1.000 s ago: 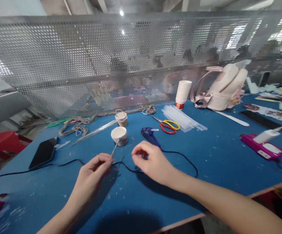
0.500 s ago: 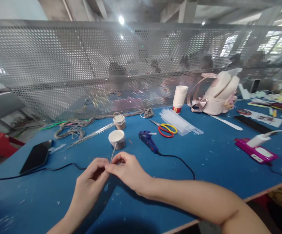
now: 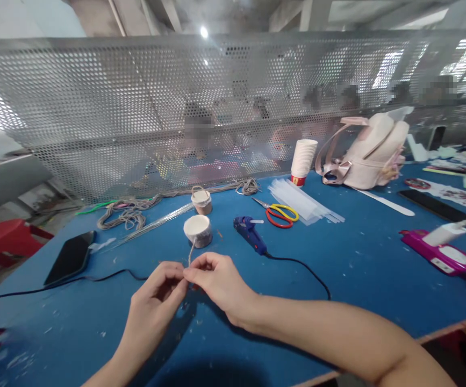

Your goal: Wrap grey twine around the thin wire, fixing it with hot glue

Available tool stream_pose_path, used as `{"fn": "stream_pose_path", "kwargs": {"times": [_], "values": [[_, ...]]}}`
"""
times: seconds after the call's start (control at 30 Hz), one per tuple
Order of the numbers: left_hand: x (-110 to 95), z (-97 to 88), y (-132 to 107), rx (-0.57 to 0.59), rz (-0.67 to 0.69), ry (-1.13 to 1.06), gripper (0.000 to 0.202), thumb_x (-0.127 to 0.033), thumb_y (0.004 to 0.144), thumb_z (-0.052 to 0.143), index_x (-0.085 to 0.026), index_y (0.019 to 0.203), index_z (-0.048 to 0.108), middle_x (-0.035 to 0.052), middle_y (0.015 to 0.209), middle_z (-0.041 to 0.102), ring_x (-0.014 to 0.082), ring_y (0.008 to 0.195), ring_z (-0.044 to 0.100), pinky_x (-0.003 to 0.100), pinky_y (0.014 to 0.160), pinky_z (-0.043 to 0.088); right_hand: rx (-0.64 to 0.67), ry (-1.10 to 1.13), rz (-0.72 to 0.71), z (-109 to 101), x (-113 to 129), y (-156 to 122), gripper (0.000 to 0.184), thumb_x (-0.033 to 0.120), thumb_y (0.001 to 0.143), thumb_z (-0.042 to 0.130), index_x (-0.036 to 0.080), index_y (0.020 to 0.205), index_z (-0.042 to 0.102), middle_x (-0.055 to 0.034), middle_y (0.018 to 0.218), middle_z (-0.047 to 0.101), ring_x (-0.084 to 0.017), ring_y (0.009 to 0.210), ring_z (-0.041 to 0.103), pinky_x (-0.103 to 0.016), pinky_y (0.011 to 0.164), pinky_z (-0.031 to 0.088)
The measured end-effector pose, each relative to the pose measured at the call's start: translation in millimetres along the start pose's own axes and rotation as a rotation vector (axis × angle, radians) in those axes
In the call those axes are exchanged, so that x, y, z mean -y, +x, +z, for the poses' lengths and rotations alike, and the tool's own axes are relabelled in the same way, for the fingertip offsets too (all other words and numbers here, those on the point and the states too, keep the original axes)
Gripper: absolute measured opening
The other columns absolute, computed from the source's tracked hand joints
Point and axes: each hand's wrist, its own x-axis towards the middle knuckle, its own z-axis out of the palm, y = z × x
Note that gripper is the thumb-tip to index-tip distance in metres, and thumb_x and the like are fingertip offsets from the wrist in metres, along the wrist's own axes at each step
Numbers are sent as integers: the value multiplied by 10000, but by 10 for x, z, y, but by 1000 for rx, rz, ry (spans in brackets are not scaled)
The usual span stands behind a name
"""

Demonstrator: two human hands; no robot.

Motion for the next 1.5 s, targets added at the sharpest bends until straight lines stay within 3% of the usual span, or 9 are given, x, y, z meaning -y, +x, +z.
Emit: {"fn": "stream_pose_path", "kwargs": {"times": [0.17, 0.3, 0.47, 0.67, 1.07, 1.5], "values": [[10, -21, 0, 4, 10, -43, 101, -196, 763, 538, -210, 672, 579, 9, 721, 589, 151, 667, 555, 230, 590, 442, -11, -4, 25, -22, -2, 5, 113, 235, 658, 649, 154, 641, 573, 51, 553, 508, -82, 544, 420, -228, 554, 326], [57, -23, -6, -49, -64, -97, 47, -236, 745, 565, -208, 718, 592, -5, 691, 591, 142, 624, 558, 228, 577, 461, -6, 5, 33, -30, 18, 1, 118, 240, 660, 651, 157, 643, 570, 51, 531, 518, -86, 539, 462, -227, 549, 332], [58, -7, 7, -101, -195, -135, 135, -326, 698, 645, -204, 737, 603, -16, 643, 597, 137, 574, 556, 223, 533, 466, 9, 4, 36, -40, 78, -17, 115, 240, 656, 642, 152, 633, 571, 39, 559, 552, -70, 484, 458, -228, 536, 341], [-1, 0, 34, -154, -256, -168, 221, -364, 611, 713, -195, 710, 610, -13, 615, 606, 144, 563, 568, 236, 528, 484, 38, 8, 28, -49, 109, -30, 106, 234, 656, 638, 159, 645, 564, 47, 542, 532, -65, 454, 430, -224, 504, 325], [-9, -41, 26, -166, -246, -129, 208, -362, 624, 719, -189, 683, 619, -13, 577, 590, 132, 513, 534, 227, 481, 445, 40, 14, 49, -51, 108, -34, 103, 224, 649, 640, 161, 648, 558, 61, 513, 504, -65, 451, 419, -221, 491, 318], [-50, -60, 12, -113, -299, -191, 245, -401, 672, 707, -181, 666, 600, -51, 506, 513, 76, 425, 392, 193, 404, 313, 67, 23, 48, -35, 83, -24, 84, 201, 655, 636, 157, 651, 564, 68, 519, 492, -59, 450, 423, -217, 492, 319]]}}
